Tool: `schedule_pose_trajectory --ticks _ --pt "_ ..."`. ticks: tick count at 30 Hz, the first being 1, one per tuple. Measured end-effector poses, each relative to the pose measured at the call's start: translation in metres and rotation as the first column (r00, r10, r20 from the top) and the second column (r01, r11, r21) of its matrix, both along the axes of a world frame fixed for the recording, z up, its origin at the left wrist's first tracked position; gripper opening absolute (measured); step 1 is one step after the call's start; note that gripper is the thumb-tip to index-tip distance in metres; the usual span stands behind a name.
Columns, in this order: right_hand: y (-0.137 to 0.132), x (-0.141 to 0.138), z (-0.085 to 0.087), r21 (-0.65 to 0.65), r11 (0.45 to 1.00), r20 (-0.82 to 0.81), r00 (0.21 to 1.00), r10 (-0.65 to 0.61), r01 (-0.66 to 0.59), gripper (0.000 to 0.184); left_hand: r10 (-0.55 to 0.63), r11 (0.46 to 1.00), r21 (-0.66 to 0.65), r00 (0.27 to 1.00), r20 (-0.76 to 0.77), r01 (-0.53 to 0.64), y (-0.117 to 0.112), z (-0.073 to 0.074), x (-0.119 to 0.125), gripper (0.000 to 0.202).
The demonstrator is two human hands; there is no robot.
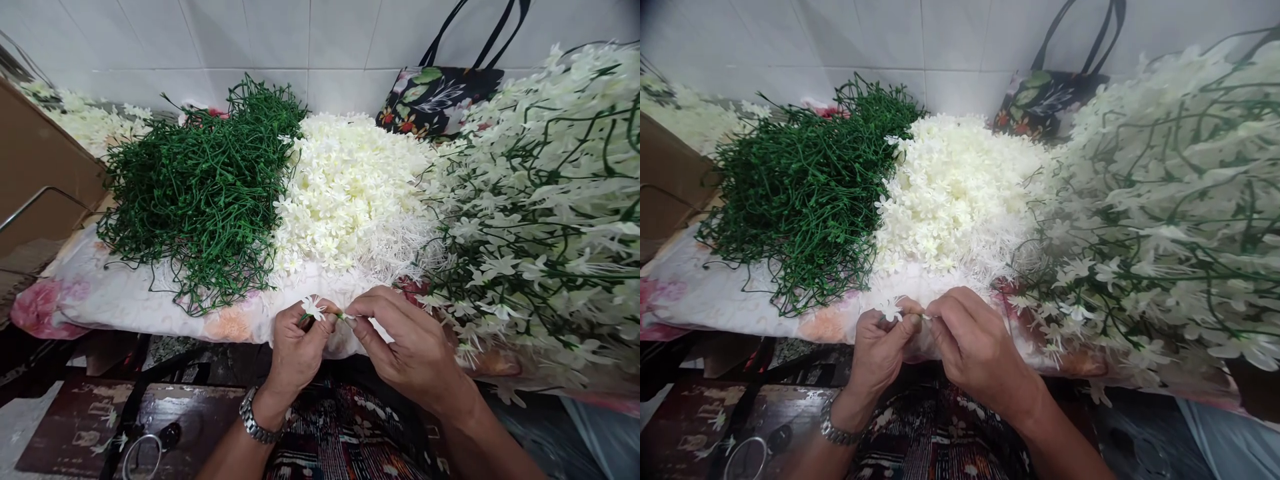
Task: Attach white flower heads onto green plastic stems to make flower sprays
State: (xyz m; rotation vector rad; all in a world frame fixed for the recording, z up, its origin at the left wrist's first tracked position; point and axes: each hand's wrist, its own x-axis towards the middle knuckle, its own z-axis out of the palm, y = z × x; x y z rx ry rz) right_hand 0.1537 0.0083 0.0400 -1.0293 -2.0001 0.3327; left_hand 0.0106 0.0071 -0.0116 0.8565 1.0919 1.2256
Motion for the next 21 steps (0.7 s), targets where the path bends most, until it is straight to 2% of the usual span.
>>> schedule_pose_trajectory --ticks 6,13,18,21 --pt "0.004 -0.003 -0.015 -0.034 0.999 -0.04 0.999 -0.021 0.019 0.01 0.016 0.999 0.033 0.991 -0.133 -0.012 0.003 0.004 0.001 0.017" --pt "0.007 -0.01 -0.019 -0.028 0.998 -0.061 0.996 -0.065 0.063 0.013 0.042 0.999 0.02 0.99 -0.134 -0.039 0.007 0.02 0.008 0.013" --pt "0.008 -0.015 -0.024 -0.025 0.997 -0.064 0.995 -0.08 0.078 0.014 0.111 0.994 -0.012 0.987 -0.12 -0.113 0.008 0.016 0.01 0.026" --pt "0.009 -0.014 -0.025 -0.017 0.996 -0.055 0.995 -0.087 0.086 0.015 0.108 0.994 -0.015 0.986 -0.124 -0.111 0.008 0.012 0.009 0.02"
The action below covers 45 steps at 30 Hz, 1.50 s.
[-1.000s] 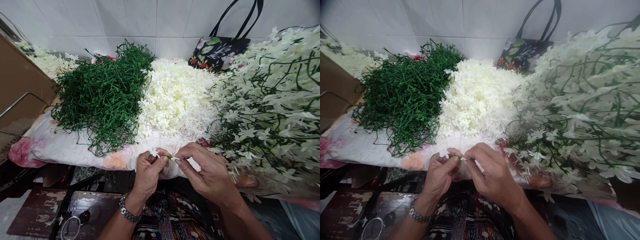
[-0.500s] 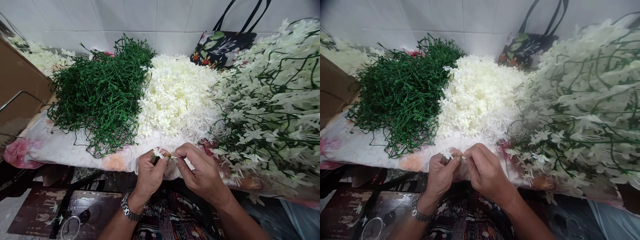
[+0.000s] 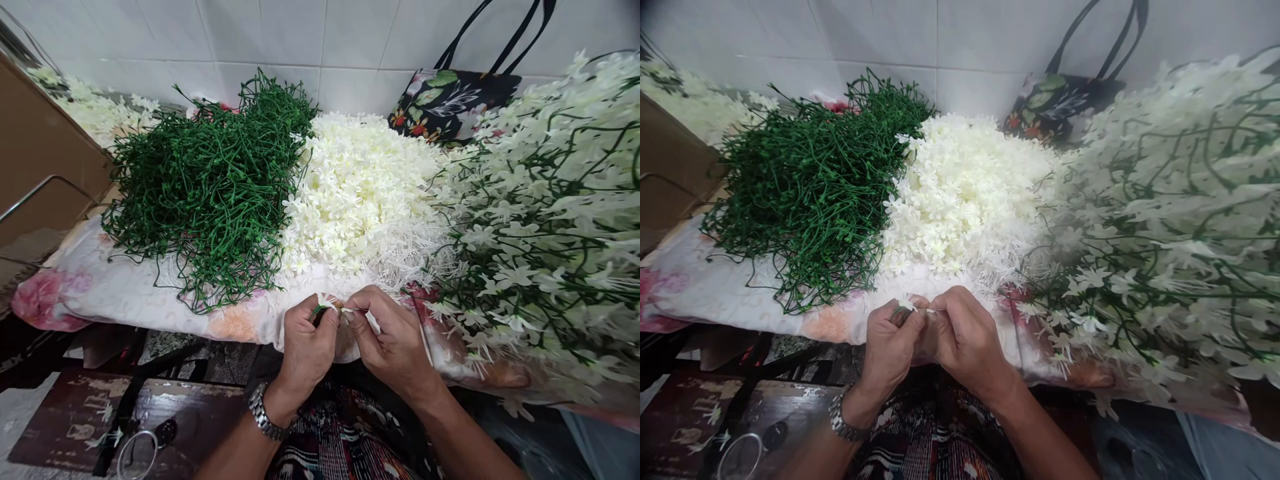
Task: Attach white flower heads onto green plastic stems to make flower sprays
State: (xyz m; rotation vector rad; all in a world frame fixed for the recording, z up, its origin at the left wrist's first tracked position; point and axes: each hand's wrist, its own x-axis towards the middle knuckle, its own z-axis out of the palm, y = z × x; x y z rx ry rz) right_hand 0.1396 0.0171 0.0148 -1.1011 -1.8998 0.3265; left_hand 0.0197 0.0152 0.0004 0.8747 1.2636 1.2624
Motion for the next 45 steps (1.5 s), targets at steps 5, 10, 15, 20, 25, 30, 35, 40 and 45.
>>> schedule_pose_trajectory --ticks 5,10,15,20,25,30,35,40,45 --pt "0.0 0.007 0.005 -0.038 0.998 0.003 0.999 0.049 -0.049 0.008 -0.042 0.999 -0.025 0.987 0.158 0.046 0.0 0.002 0.0 0.009" --pt "0.001 0.01 0.013 -0.017 0.998 0.049 0.996 0.068 -0.068 0.005 0.008 0.994 -0.105 0.951 0.31 0.025 0.004 0.009 0.0 0.012" --pt "0.003 0.009 0.018 -0.028 0.997 0.049 0.996 0.074 -0.073 0.011 0.045 0.987 -0.16 0.933 0.357 0.014 0.006 0.012 -0.001 0.019" --pt "0.003 0.014 0.015 -0.052 0.998 0.066 0.997 0.036 -0.033 0.022 0.041 0.984 -0.175 0.918 0.395 0.032 0.007 0.016 -0.002 0.02" --pt "0.006 0.016 0.014 -0.032 0.999 0.062 0.997 0.044 -0.042 0.021 0.028 0.98 -0.191 0.912 0.409 0.055 0.008 0.016 -0.003 0.02" --pt "0.008 0.013 0.017 0.047 0.999 0.079 0.997 -0.001 -0.003 0.012 0.022 0.987 -0.155 0.938 0.345 0.034 0.007 0.009 -0.001 0.019" --pt "0.007 0.012 0.013 0.0 0.999 0.082 0.995 0.052 -0.052 0.012 0.0 0.997 -0.081 0.979 0.202 0.017 0.003 0.003 0.002 0.018" --pt "0.008 0.01 0.007 -0.005 0.999 0.051 0.998 0.047 -0.046 0.012 -0.003 0.999 -0.042 0.996 0.091 0.006 0.001 -0.001 0.002 0.02" --pt "0.009 0.01 0.001 -0.032 0.998 0.03 0.998 0.047 -0.046 0.012 0.005 1.0 -0.017 0.999 -0.035 -0.006 0.002 -0.003 0.001 0.023"
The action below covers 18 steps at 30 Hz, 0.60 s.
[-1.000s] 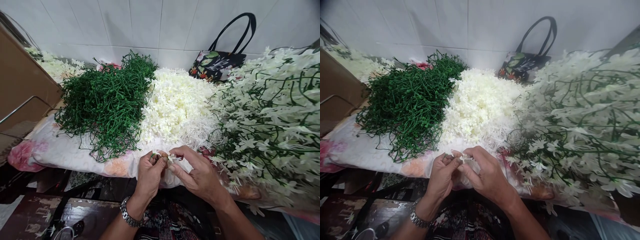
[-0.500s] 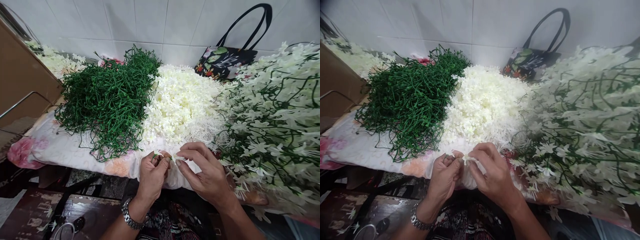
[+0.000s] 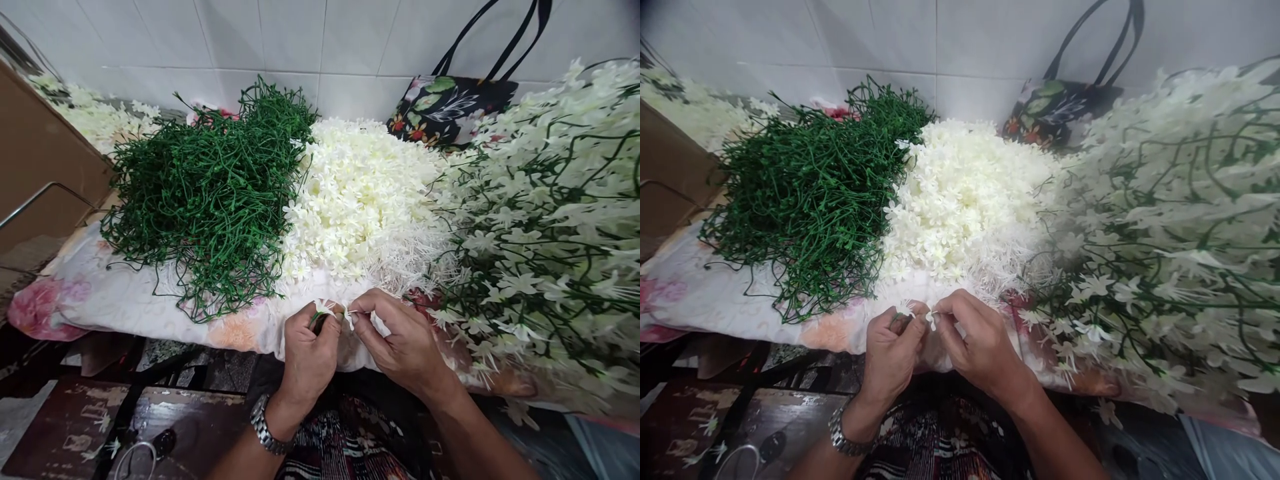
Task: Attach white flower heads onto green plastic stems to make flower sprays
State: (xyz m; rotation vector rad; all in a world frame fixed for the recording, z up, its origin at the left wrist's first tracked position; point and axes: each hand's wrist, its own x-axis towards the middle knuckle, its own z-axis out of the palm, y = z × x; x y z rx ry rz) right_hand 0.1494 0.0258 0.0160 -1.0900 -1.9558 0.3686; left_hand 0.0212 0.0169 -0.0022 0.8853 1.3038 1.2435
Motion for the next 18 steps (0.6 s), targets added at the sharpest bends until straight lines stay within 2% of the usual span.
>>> schedule_pose_trajectory --ticks 5,12,15,18 --pt "0.0012 0.0002 0.0004 0.011 0.999 -0.006 0.999 0.033 -0.033 0.014 -0.001 0.999 0.037 0.995 -0.102 0.005 0.0013 0.0015 0.0012 0.024" --pt "0.0006 -0.0008 -0.0049 0.041 0.997 -0.017 0.998 0.067 -0.066 0.015 -0.001 0.996 0.084 0.992 -0.126 0.012 -0.0001 0.0055 0.0015 0.022" --pt "-0.0015 0.0022 -0.0075 -0.005 0.999 -0.057 0.997 0.048 -0.048 0.013 -0.034 0.993 0.112 0.99 -0.135 0.05 -0.0003 0.0056 0.0011 0.017" --pt "-0.005 0.0077 -0.005 -0.107 0.994 -0.096 0.995 0.021 -0.031 0.01 -0.048 0.988 0.14 0.989 -0.143 0.068 -0.0011 0.0051 0.0011 0.015"
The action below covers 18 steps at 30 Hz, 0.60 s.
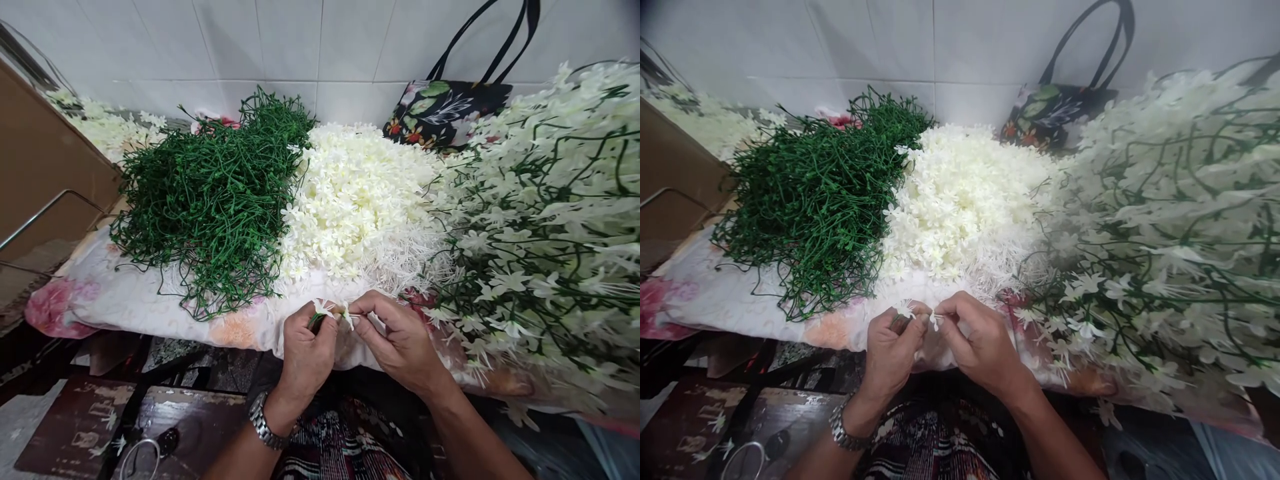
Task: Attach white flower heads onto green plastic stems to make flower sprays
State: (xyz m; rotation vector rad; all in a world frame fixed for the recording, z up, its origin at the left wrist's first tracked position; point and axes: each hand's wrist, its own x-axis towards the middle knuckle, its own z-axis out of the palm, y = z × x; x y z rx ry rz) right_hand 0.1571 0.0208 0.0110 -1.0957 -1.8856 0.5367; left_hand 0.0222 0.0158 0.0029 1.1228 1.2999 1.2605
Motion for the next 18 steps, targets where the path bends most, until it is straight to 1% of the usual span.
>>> schedule_pose_trajectory --ticks 2,5,10,14,18 --pt "-0.0021 0.0037 0.0041 -0.057 0.998 -0.016 1.0 -0.006 0.005 0.009 0.015 0.999 0.038 0.999 -0.037 -0.013 -0.0015 -0.0001 0.0003 0.015" --pt "-0.0032 0.0076 0.0098 -0.101 0.995 -0.033 0.999 -0.014 0.01 0.008 0.047 0.992 0.123 0.99 -0.133 -0.031 -0.0044 -0.0005 0.001 0.016" --pt "-0.0018 0.0078 0.0109 -0.161 0.987 -0.033 0.999 -0.005 0.0 0.011 0.058 0.969 0.247 0.96 -0.274 0.012 -0.0077 -0.0041 0.001 0.016" --pt "-0.0017 0.0068 0.0089 -0.185 0.983 0.0 1.0 -0.007 0.007 0.012 0.065 0.961 0.275 0.946 -0.316 0.026 -0.0075 -0.0073 0.0006 0.016" --pt "-0.0013 0.006 0.008 -0.142 0.99 0.042 0.999 -0.009 0.015 0.011 0.09 0.959 0.283 0.926 -0.366 0.019 -0.0069 -0.0091 0.0016 0.016"
